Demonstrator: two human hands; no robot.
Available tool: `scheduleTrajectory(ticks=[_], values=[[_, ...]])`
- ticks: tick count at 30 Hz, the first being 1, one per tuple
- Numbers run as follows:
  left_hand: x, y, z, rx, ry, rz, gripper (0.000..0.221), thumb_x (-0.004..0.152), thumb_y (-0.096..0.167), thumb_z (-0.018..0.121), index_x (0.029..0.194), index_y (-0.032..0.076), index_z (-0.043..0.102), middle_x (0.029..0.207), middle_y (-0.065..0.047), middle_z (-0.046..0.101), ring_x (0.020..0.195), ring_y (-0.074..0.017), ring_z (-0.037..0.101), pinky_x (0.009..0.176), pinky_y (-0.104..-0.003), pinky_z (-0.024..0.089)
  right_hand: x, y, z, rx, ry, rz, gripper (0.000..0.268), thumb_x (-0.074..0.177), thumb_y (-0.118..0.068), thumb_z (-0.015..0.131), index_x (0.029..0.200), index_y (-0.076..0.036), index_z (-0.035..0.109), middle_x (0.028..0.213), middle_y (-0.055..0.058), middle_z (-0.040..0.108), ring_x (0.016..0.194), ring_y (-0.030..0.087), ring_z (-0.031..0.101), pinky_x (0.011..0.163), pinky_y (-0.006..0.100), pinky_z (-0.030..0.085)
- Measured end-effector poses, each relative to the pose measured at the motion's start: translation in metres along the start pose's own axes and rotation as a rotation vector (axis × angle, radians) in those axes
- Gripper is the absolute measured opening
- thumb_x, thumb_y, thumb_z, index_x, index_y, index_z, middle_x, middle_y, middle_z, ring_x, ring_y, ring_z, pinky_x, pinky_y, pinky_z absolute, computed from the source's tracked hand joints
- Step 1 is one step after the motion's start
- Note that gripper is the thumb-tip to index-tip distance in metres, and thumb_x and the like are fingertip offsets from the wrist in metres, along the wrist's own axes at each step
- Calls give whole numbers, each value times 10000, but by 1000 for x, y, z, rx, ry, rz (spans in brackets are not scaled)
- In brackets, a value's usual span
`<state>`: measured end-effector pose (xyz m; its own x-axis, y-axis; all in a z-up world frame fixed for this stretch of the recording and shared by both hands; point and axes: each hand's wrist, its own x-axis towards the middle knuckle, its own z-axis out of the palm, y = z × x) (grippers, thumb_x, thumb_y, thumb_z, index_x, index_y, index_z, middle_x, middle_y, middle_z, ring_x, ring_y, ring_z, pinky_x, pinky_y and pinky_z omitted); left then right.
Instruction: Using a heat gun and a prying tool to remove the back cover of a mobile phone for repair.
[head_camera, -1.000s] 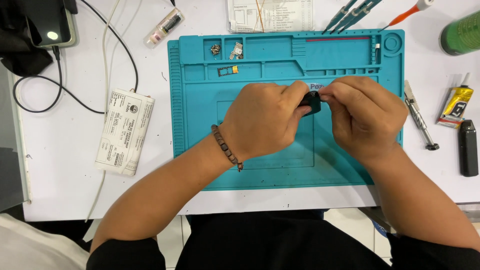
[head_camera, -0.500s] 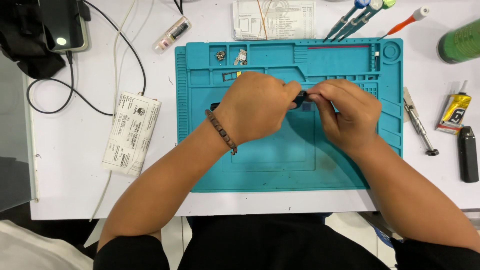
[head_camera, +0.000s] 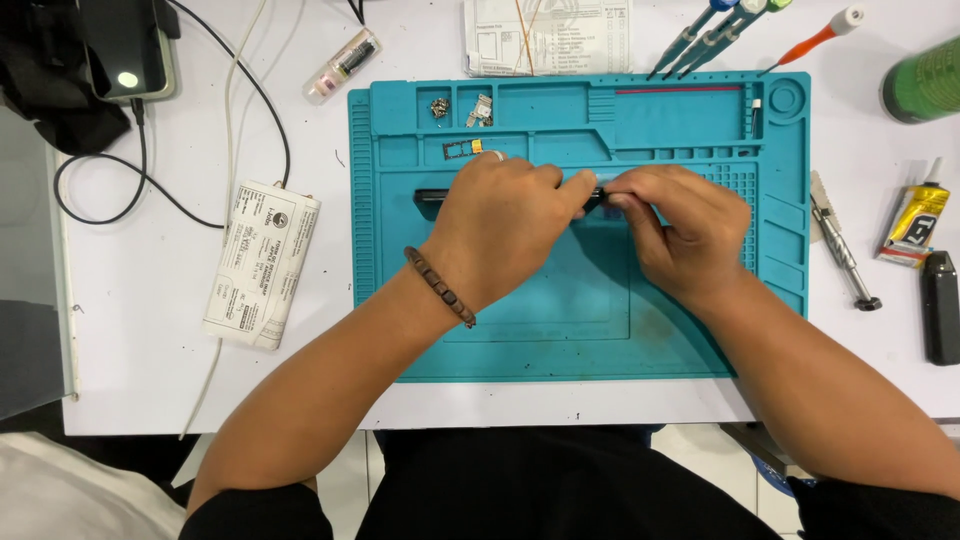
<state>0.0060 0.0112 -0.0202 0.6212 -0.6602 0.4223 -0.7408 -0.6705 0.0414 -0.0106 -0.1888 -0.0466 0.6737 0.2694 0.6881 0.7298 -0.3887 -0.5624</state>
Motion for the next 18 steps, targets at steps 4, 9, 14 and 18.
scheduleTrajectory(ticks=[4,9,14,18], values=[[-1,0,-3,-60,42,-26,49,908,173,636,946,168,666,594,-4,605,511,-158,592,507,-277,460,0,-3,0,-63,-8,5,39,885,111,691,895,74,688,803,177,678,698,364,666,617,413,548],[-2,0,-3,-178,57,-58,79,931,164,602,903,141,673,631,-17,637,579,-174,636,527,-271,475,3,-13,-2,-223,-72,-39,32,886,115,702,893,85,693,805,206,679,674,374,653,597,419,552],[-1,1,-1,-263,76,-68,119,943,148,572,894,118,676,671,-32,656,629,-196,661,546,-286,497,-5,-9,-3,-398,-91,-126,40,893,111,699,907,79,718,846,210,697,694,363,662,600,417,558],[-1,-1,-1,-230,73,-58,114,914,107,564,844,133,650,648,-7,635,619,-185,650,532,-295,498,-3,-5,1,-564,-48,-341,64,894,84,679,868,62,733,830,184,705,627,302,646,540,359,540]])
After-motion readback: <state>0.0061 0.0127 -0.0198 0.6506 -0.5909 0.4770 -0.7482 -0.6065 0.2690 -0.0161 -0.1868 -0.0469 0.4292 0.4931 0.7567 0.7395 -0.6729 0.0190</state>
